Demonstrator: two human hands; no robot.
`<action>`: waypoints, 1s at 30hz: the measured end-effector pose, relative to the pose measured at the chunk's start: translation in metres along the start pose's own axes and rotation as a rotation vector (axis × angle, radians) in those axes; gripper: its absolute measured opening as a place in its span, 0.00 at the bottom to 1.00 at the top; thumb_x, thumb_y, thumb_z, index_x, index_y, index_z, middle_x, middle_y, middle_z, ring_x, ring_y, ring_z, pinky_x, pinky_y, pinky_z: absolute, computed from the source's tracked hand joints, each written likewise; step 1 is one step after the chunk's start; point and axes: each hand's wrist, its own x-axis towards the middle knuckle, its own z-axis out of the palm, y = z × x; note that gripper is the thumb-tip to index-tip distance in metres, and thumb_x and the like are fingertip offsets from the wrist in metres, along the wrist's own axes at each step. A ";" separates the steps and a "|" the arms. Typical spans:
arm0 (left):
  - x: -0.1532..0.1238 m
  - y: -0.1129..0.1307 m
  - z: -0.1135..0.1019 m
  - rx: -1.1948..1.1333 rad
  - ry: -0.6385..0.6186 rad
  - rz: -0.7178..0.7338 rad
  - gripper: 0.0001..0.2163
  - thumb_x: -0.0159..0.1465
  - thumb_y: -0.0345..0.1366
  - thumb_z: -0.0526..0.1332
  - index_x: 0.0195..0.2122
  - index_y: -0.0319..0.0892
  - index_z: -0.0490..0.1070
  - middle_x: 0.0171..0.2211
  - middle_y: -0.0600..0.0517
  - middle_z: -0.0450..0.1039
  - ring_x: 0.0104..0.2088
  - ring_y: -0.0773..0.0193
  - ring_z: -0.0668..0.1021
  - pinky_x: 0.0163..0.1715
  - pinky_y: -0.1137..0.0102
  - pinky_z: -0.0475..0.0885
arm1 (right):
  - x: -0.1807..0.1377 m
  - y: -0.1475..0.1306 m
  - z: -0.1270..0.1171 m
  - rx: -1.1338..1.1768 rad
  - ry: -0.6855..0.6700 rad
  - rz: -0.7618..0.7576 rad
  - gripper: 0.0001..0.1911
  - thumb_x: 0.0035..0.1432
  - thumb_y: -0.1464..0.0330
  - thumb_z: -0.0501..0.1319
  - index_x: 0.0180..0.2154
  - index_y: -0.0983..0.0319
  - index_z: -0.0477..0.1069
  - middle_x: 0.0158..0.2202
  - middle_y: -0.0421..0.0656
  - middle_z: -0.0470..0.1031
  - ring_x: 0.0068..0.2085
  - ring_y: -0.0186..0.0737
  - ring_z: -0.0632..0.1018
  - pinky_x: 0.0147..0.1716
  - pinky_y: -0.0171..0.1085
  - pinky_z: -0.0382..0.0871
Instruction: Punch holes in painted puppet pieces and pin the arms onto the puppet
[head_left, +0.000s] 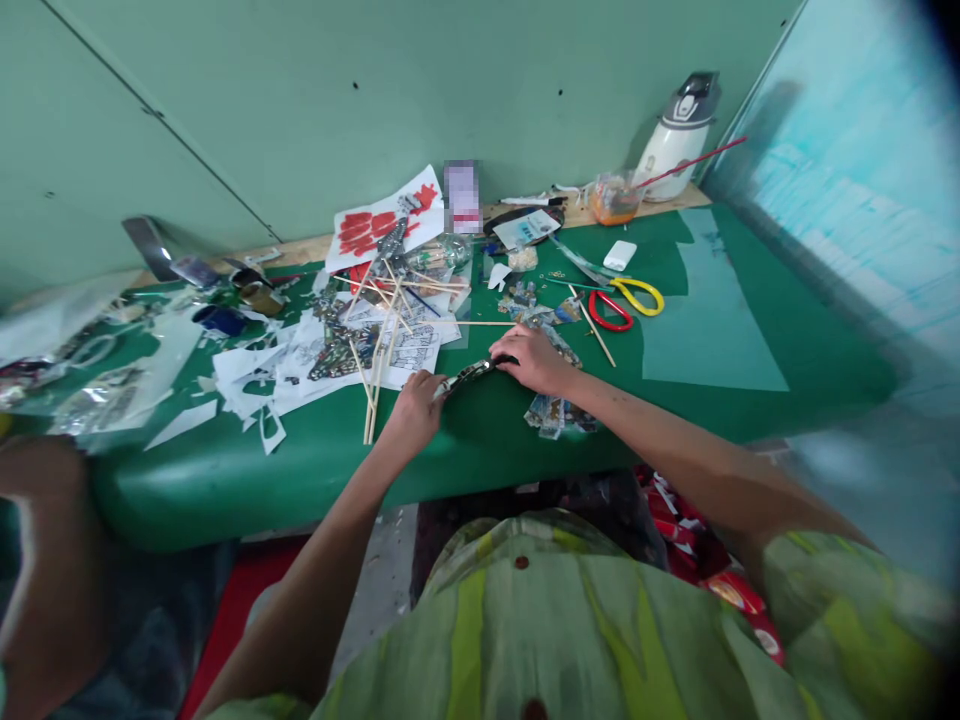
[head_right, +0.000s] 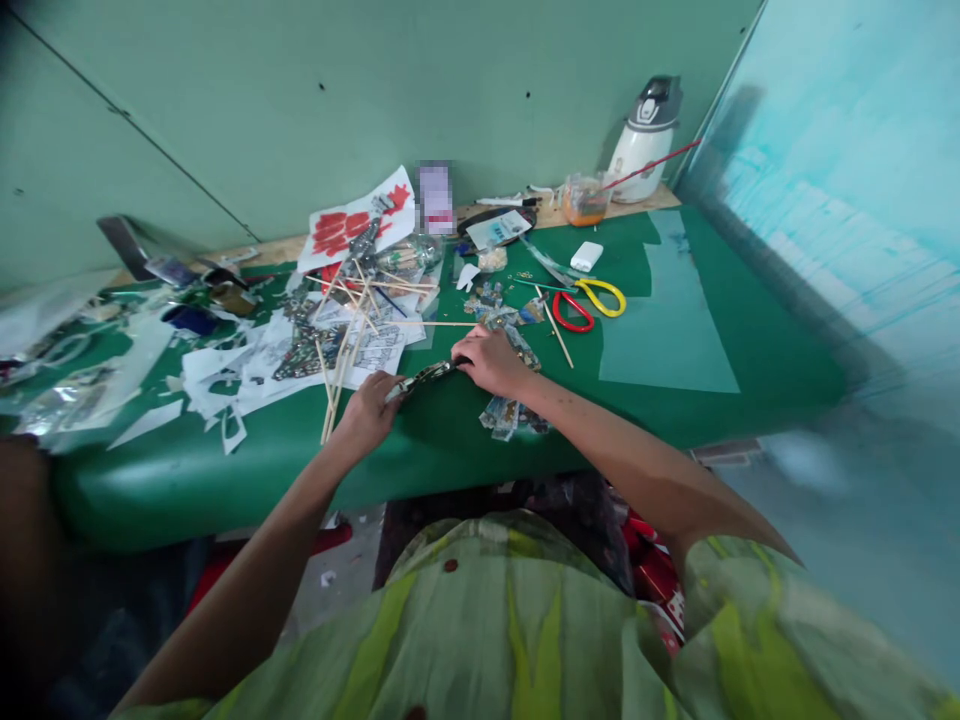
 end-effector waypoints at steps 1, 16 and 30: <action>0.000 0.000 -0.001 -0.009 -0.003 -0.004 0.13 0.64 0.33 0.51 0.46 0.36 0.70 0.39 0.42 0.71 0.43 0.54 0.73 0.46 0.58 0.71 | -0.001 0.000 0.000 0.003 0.008 -0.005 0.06 0.57 0.73 0.62 0.36 0.61 0.77 0.42 0.47 0.79 0.48 0.47 0.73 0.47 0.46 0.61; -0.002 0.002 -0.008 -0.096 -0.022 -0.107 0.13 0.65 0.38 0.53 0.45 0.39 0.72 0.39 0.45 0.72 0.42 0.57 0.75 0.45 0.61 0.72 | -0.002 -0.006 -0.003 0.030 0.022 0.033 0.06 0.58 0.74 0.60 0.33 0.62 0.76 0.38 0.47 0.79 0.44 0.44 0.73 0.43 0.43 0.60; -0.006 0.007 -0.007 -0.152 0.023 -0.119 0.12 0.66 0.37 0.52 0.46 0.39 0.71 0.42 0.44 0.72 0.46 0.56 0.74 0.49 0.60 0.70 | 0.011 -0.015 -0.036 0.110 -0.025 0.159 0.13 0.56 0.74 0.57 0.43 0.63 0.74 0.44 0.50 0.77 0.49 0.47 0.73 0.46 0.43 0.65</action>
